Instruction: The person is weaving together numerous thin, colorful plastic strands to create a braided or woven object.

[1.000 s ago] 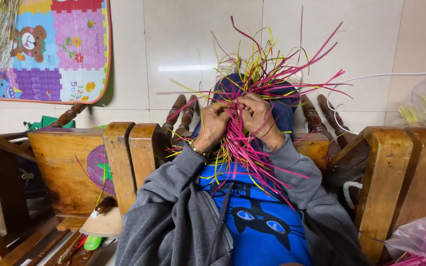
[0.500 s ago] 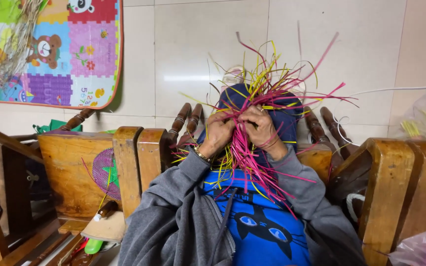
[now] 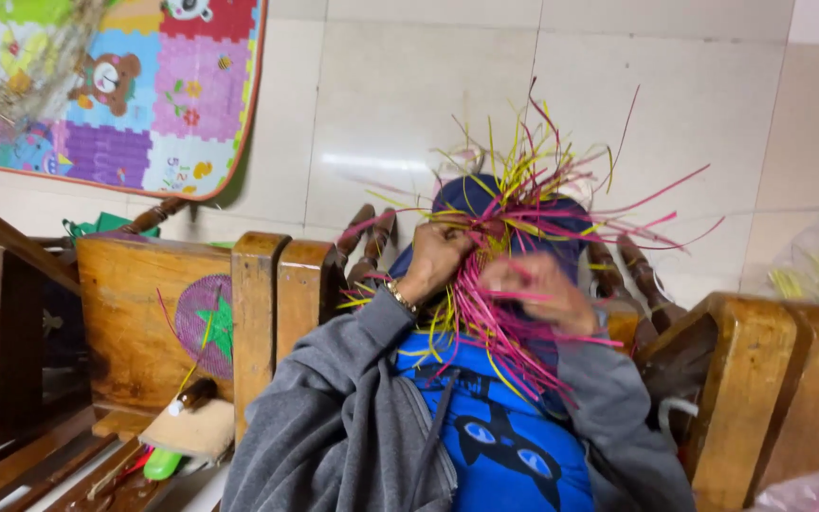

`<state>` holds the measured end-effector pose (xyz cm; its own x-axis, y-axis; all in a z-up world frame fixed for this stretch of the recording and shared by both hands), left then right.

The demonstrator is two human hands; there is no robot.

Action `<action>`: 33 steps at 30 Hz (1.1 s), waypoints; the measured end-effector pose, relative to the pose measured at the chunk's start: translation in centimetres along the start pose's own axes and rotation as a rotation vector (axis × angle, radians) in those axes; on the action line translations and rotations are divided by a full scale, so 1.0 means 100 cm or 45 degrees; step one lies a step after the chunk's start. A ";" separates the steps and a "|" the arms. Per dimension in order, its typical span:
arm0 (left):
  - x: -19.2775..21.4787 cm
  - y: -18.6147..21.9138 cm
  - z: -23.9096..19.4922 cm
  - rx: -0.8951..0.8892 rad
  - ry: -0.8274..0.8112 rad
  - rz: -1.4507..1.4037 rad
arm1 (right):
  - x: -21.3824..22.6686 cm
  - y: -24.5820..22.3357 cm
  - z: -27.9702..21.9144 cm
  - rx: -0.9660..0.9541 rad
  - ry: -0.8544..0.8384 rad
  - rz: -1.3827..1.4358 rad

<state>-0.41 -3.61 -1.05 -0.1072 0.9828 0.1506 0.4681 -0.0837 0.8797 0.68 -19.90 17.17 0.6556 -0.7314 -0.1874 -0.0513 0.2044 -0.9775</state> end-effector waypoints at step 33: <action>0.010 0.054 0.019 -0.100 -0.066 0.551 | 0.007 0.110 0.022 0.500 0.238 -0.495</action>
<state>3.69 -2.80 2.97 0.1292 0.8611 0.4918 0.3916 -0.5000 0.7725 2.21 -16.77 6.52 0.4243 -0.8963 0.1291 0.4729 0.0978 -0.8757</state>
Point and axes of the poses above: each hand's wrist, its own z-axis towards the middle knuckle, its own x-axis out of the back of the hand, y = z × x, the point moved 2 cm from there along z, towards the middle knuckle, and after that the axes turned 11 degrees about x, right-handed, at the moved point
